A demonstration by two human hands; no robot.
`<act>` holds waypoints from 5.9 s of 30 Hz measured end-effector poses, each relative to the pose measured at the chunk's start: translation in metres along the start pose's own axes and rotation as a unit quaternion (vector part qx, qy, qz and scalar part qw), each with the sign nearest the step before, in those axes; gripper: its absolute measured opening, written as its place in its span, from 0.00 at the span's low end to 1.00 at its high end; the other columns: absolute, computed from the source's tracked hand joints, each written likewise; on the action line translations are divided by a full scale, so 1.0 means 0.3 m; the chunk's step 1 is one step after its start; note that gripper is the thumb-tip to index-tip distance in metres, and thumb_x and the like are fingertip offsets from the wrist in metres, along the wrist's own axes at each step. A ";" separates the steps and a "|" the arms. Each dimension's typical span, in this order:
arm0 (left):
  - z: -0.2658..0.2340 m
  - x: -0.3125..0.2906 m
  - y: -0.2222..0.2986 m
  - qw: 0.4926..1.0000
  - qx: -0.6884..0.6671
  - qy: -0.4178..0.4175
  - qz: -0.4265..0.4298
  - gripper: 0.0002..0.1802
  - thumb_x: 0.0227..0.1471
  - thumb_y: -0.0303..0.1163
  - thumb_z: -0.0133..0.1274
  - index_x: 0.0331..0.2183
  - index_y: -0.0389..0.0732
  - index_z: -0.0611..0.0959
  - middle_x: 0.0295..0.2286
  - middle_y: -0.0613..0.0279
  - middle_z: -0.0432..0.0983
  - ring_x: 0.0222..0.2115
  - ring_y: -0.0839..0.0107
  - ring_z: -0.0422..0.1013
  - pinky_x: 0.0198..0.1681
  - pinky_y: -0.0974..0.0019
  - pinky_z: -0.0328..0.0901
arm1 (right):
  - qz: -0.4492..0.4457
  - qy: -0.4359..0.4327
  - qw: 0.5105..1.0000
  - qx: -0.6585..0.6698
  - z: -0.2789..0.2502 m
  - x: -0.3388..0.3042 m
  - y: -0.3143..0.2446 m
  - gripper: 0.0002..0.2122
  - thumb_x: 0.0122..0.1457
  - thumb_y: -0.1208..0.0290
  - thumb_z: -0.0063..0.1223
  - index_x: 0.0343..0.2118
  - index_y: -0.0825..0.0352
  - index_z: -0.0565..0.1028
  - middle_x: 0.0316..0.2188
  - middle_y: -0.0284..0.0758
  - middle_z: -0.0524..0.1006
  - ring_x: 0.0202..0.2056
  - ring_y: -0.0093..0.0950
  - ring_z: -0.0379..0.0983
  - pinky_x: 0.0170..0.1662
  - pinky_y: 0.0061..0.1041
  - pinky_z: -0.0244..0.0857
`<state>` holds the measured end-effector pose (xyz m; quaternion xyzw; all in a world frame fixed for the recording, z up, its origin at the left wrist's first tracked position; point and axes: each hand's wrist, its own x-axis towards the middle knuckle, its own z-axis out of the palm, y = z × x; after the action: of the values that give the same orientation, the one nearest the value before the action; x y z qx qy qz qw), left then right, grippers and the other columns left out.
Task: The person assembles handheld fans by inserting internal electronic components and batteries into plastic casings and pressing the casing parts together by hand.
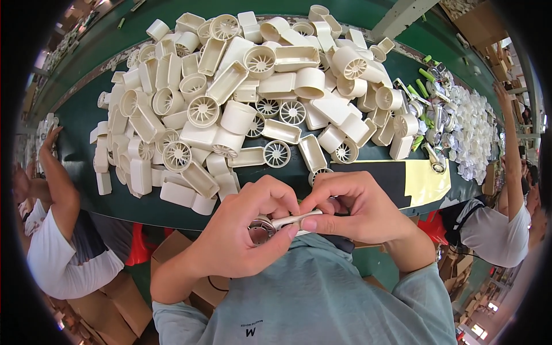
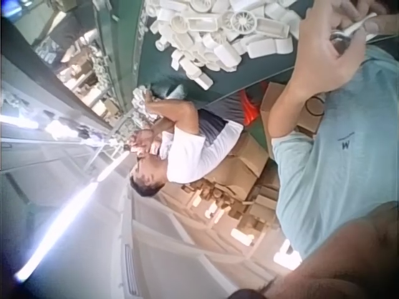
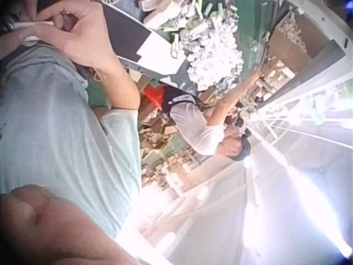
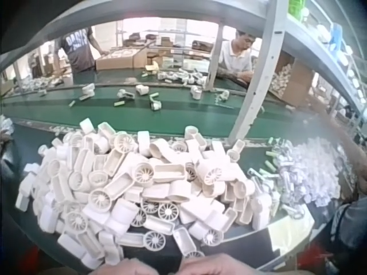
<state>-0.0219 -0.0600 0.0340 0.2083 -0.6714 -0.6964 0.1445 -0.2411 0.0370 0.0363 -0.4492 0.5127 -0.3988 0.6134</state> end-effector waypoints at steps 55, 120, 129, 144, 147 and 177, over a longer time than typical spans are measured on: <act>0.008 0.009 0.013 0.998 0.043 0.034 -0.009 0.12 0.51 0.25 0.60 0.38 0.41 0.75 0.19 0.71 0.75 0.20 0.81 0.67 0.28 0.75 0.57 | -0.245 0.173 0.953 -0.033 -0.009 -0.107 0.009 0.09 0.62 0.83 0.55 0.43 0.74 0.81 0.42 0.45 0.77 0.41 0.28 0.75 0.43 0.26 0.70; 0.009 -0.013 0.002 1.000 -0.003 0.020 0.005 0.11 0.56 0.25 0.58 0.39 0.40 0.72 0.21 0.68 0.76 0.23 0.81 0.69 0.32 0.76 0.60 | -0.171 0.087 0.979 -0.074 0.069 -0.028 0.031 0.12 0.52 0.77 0.71 0.40 0.67 0.82 0.49 0.39 0.74 0.49 0.30 0.75 0.52 0.29 0.72; -0.015 -0.017 0.010 0.999 0.029 -0.021 -0.009 0.12 0.57 0.20 0.55 0.42 0.36 0.70 0.28 0.63 0.75 0.28 0.82 0.71 0.30 0.77 0.61 | -0.195 0.084 0.975 -0.070 0.065 -0.032 0.038 0.12 0.54 0.80 0.67 0.43 0.69 0.81 0.50 0.41 0.72 0.51 0.33 0.75 0.53 0.31 0.72; 0.011 -0.014 0.015 0.999 0.029 0.034 -0.002 0.12 0.55 0.25 0.60 0.38 0.41 0.73 0.21 0.70 0.74 0.22 0.80 0.64 0.32 0.74 0.57 | -0.198 0.106 0.972 -0.065 0.083 -0.038 0.047 0.14 0.53 0.83 0.65 0.43 0.68 0.81 0.49 0.40 0.72 0.53 0.34 0.75 0.52 0.29 0.72; 0.012 -0.013 0.013 0.999 0.035 0.038 0.004 0.12 0.55 0.25 0.60 0.38 0.41 0.73 0.21 0.71 0.73 0.22 0.80 0.64 0.31 0.75 0.57 | -0.206 0.107 0.971 -0.064 0.083 -0.038 0.050 0.14 0.53 0.83 0.65 0.43 0.68 0.80 0.50 0.40 0.71 0.53 0.34 0.75 0.52 0.30 0.72; -0.012 -0.013 0.011 0.993 0.105 0.020 0.041 0.14 0.53 0.20 0.59 0.39 0.37 0.71 0.25 0.65 0.73 0.24 0.82 0.65 0.27 0.76 0.57 | -0.299 0.186 0.935 -0.050 0.029 -0.095 0.031 0.10 0.54 0.89 0.62 0.39 0.72 0.79 0.45 0.45 0.75 0.41 0.28 0.77 0.45 0.25 0.74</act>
<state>-0.0170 -0.0613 0.0377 0.2080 -0.7455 -0.6117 0.1635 -0.2366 0.0679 0.0359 -0.5294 0.4789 -0.6139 0.3369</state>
